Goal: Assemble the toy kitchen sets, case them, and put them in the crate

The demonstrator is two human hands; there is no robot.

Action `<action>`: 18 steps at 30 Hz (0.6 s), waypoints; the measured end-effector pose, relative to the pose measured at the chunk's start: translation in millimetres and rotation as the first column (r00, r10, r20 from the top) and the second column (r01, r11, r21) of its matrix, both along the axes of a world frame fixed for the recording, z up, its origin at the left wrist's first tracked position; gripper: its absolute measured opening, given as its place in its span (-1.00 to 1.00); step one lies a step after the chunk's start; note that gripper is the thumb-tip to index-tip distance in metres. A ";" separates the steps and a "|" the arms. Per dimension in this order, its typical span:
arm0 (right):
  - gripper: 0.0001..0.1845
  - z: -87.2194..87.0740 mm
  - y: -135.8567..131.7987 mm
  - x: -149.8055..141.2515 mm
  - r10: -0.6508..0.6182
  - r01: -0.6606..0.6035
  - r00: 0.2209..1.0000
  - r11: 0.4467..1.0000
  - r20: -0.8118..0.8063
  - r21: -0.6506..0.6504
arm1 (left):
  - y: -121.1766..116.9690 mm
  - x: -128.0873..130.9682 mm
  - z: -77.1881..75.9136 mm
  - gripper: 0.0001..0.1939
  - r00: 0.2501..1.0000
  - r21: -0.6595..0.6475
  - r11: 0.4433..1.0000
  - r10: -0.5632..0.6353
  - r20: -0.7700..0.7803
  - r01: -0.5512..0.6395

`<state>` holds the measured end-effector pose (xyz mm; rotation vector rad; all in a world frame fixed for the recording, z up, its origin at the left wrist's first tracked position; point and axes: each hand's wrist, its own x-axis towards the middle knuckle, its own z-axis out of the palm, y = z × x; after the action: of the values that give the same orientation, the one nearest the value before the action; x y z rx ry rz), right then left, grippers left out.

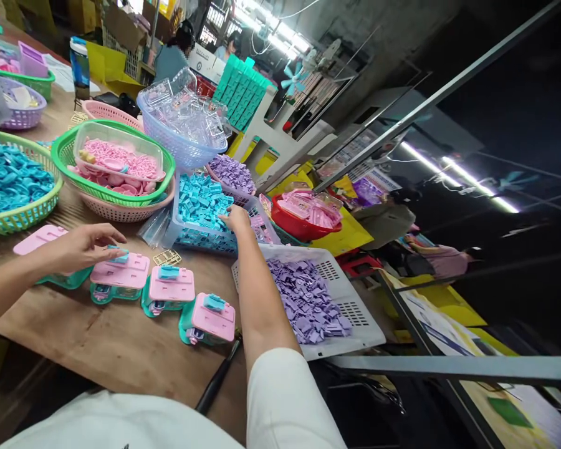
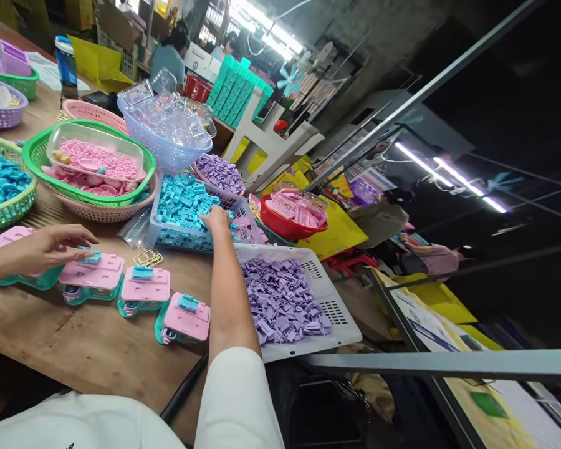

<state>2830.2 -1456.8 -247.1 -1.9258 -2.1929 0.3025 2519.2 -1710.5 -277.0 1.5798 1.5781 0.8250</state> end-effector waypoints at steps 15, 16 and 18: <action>-0.56 18.2 -81.9 -109.8 0.567 -0.748 0.386 0.655 -0.728 0.113 | 69.2 9.6 58.7 -0.59 0.943 0.061 0.998 -0.009 0.332 -0.012; -0.56 15.9 -96.3 -123.4 0.552 -0.775 0.341 0.623 -0.761 0.105 | 61.6 0.8 57.8 -0.64 0.943 0.062 0.998 -0.012 0.332 -0.009; -0.54 5.3 -122.2 -148.5 0.506 -0.816 0.311 0.576 -0.804 0.047 | 39.6 -21.2 52.1 -0.72 0.951 0.049 0.995 0.067 0.303 -0.086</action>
<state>2681.7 -1579.0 -241.8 -0.4958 -2.2060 1.4728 2498.1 -1670.9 -224.9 1.3649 1.4104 1.1108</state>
